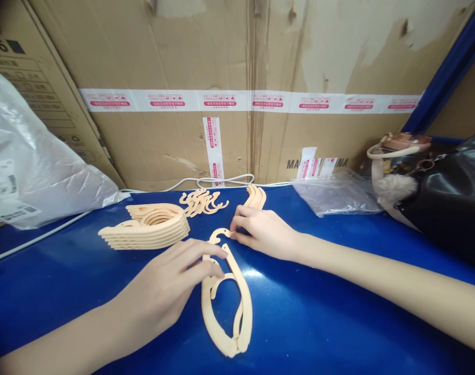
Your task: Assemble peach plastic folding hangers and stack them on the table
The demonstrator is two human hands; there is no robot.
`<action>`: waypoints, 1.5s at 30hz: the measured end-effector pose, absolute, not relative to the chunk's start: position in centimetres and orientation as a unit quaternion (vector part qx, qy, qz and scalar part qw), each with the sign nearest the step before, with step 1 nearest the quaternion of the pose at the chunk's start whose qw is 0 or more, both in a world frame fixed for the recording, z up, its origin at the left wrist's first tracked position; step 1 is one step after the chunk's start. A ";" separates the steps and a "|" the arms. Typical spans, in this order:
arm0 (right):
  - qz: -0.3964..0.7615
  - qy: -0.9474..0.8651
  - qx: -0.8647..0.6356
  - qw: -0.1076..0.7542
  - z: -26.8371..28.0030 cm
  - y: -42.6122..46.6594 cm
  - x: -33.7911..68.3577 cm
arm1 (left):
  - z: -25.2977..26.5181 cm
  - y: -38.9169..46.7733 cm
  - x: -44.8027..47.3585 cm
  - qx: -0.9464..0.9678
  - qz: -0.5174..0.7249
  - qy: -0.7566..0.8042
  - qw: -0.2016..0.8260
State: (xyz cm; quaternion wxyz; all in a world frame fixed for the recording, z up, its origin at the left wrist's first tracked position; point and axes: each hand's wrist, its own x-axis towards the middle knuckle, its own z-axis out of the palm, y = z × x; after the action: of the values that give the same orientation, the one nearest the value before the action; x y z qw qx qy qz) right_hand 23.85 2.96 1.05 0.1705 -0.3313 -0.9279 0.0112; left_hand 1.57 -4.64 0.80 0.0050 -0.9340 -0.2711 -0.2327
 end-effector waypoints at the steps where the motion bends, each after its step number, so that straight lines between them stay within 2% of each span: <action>1: 0.025 -0.921 -0.339 0.189 1.1 3.0 24.0 | 0.9 -4.9 1.7 -0.923 -0.237 -0.301 0.031; 4: 0.090 -0.880 -0.377 0.272 1.7 2.7 25.0 | 1.3 -5.7 2.4 -0.890 -0.185 -0.411 0.072; 8: 0.224 -0.789 -0.390 0.418 2.8 1.9 26.4 | 1.8 -6.0 3.1 -0.862 -0.097 -0.494 0.058; 11: 0.299 -0.737 -0.394 0.461 3.0 1.3 26.9 | 2.4 -5.4 3.2 -0.861 -0.073 -0.501 0.049; 13: 0.320 -0.739 -0.402 0.436 2.8 1.0 26.9 | 2.8 -4.8 3.1 -0.867 -0.053 -0.492 0.047; 15: 0.314 -0.774 -0.406 0.372 2.2 0.8 26.7 | 3.0 -4.2 3.0 -0.884 -0.041 -0.463 0.052; 19: 0.227 -0.856 -0.405 0.226 1.3 0.3 26.2 | 2.6 -2.7 2.9 -0.910 -0.028 -0.399 0.106; 22: 0.185 -0.883 -0.404 0.153 1.3 -0.5 26.1 | 2.3 -1.9 3.1 -0.909 -0.006 -0.385 0.162; 26: 0.241 -0.897 -0.354 0.108 2.0 -1.3 26.4 | 2.5 -1.4 3.4 -0.914 0.007 -0.367 0.174; 30: 0.290 -0.888 -0.336 0.124 2.6 -1.2 26.8 | 2.5 -1.6 3.3 -0.914 0.006 -0.373 0.160; 33: 0.248 -0.891 -0.344 0.164 2.6 -0.9 26.9 | 2.3 -2.4 2.9 -0.918 -0.054 -0.378 0.108; 36: 0.206 -0.889 -0.380 0.150 2.3 -0.8 26.7 | 2.0 -3.5 2.7 -0.928 -0.117 -0.354 0.021; 42: 0.230 -0.882 -0.378 0.162 2.4 -1.2 26.2 | 0.9 -3.5 2.3 -0.935 -0.109 -0.332 -0.063; 45: 0.202 -0.892 -0.379 0.143 2.4 -1.3 26.2 | 0.4 -3.1 2.3 -0.929 -0.106 -0.341 -0.096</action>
State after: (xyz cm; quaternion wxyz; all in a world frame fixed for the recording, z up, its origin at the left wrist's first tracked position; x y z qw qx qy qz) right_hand 26.20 -1.29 2.39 0.1430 -0.3787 -0.8918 0.2021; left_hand 2.33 -3.12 0.44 -0.0956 -0.9293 -0.3406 -0.1061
